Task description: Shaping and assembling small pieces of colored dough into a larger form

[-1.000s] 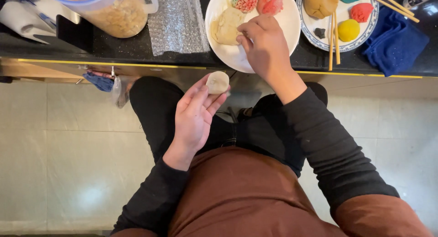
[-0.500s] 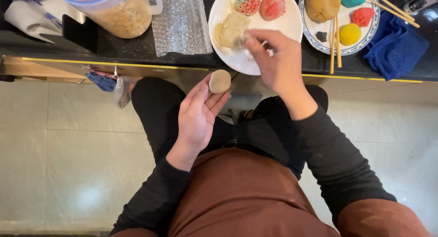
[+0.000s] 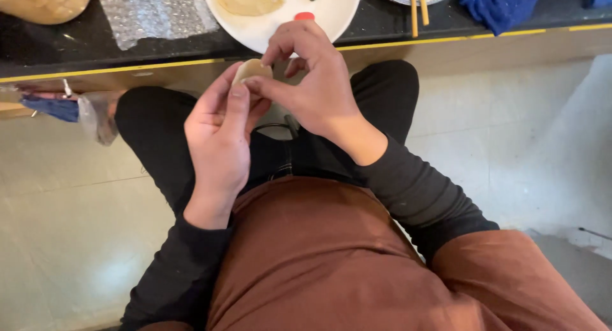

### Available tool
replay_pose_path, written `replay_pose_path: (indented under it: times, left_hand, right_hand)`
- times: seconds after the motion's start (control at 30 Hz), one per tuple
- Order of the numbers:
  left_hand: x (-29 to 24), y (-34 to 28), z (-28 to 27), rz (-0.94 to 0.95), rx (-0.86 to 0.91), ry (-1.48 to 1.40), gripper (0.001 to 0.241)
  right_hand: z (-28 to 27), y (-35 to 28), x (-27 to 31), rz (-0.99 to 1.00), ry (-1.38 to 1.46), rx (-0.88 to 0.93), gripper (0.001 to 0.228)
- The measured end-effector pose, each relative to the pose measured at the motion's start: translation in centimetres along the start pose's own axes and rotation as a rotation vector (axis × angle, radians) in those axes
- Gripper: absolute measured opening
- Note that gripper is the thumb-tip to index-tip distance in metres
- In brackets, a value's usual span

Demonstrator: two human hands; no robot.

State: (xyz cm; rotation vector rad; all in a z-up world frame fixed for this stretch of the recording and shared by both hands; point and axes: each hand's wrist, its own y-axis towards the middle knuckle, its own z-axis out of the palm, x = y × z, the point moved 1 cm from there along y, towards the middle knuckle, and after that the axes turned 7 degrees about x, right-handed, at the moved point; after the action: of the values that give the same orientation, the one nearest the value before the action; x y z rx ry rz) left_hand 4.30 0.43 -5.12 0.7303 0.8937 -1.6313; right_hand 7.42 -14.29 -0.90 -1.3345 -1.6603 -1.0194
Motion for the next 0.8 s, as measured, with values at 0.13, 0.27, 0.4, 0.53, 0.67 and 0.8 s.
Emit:
replay_pose_path:
  times: [0.13,0.27,0.4,0.53,0.67,0.8]
  left_hand:
    - [-0.3,0.8,-0.3,-0.031,-0.036,0.126,0.038]
    - [-0.4,2.0,-1.0,-0.007,0.023,0.058,0.038]
    - [-1.0,2.6,-0.4,0.135,0.040,0.291,0.028]
    - [0.0,2.7,-0.7,0.139,0.031,0.317,0.032]
    - [-1.8,1.8,0.8,-0.043,0.133,0.071,0.039]
    - [-1.8,2.2,0.9,-0.182,0.003,-0.156,0.048]
  right_hand:
    - [-0.1,-0.2,0.0,0.105,0.098,-0.005,0.018]
    - [-0.3,-0.6,-1.0,0.007,0.217,0.072,0.019]
    - [-0.2,-0.7,-1.5,0.036,0.239,0.057,0.029]
    - [0.5,-1.0,-1.8,-0.004,0.160,0.034,0.022]
    - [1.8,-1.2,-3.2,-0.126,-0.168,-0.196,0.015]
    - [2.9,-1.9,-2.5,-0.332,-0.415,-0.160,0.022]
